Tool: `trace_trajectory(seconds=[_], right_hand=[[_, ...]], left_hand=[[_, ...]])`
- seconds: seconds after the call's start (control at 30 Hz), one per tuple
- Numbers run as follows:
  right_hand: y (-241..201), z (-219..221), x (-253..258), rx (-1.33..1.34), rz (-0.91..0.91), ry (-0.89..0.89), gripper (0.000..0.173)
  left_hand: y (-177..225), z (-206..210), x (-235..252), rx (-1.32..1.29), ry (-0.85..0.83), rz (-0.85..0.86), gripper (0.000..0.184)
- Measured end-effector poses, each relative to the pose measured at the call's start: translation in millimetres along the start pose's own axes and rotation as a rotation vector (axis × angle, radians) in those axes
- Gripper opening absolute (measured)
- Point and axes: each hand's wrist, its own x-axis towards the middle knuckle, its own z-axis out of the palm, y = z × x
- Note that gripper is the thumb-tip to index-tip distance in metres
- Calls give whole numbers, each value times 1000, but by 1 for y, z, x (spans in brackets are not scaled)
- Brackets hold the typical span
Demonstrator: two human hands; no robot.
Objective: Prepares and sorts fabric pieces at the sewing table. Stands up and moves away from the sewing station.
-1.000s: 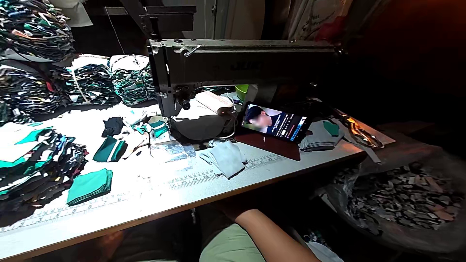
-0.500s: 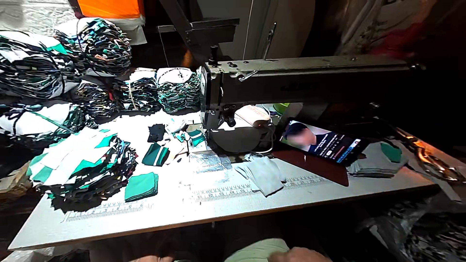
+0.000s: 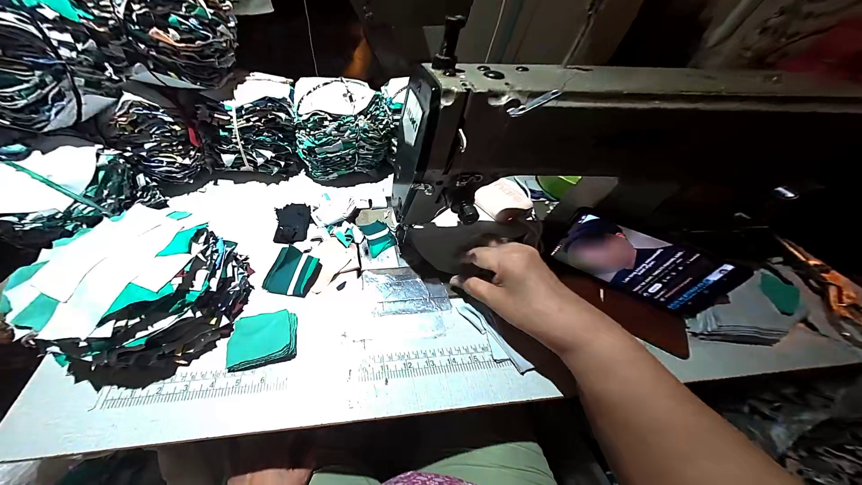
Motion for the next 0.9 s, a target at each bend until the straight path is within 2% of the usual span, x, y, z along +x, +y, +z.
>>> trace_trajectory(seconds=[0.17,0.27,0.4,0.5,0.6,0.7,0.8,0.87,0.9], right_hand=[[-5,6,14,-129,180,-188,22],[-4,9,12,-198,85,-142,16],[1,15,4,-235,1,-72,20],[2,19,2,-243,-40,4,14],[2,17,3,-204,-10,66,7],[6,19,4,-158,71,111,9],[5,18,5,-117,118,68,15],[5,18,3,-106,113,30,15],[7,17,2,-87,106,66,14]], left_hand=[[0,0,4,31,-27,8,44],[0,-1,12,38,-104,44,45],[27,-25,23,31,-345,-92,53],[16,-3,17,28,-184,-34,59],[28,-18,24,-5,-382,-87,57],[6,13,16,31,-196,-18,58],[25,-7,20,-43,-261,-92,49],[25,-7,19,-1,-180,-30,46],[25,-7,20,37,-170,-3,47]])
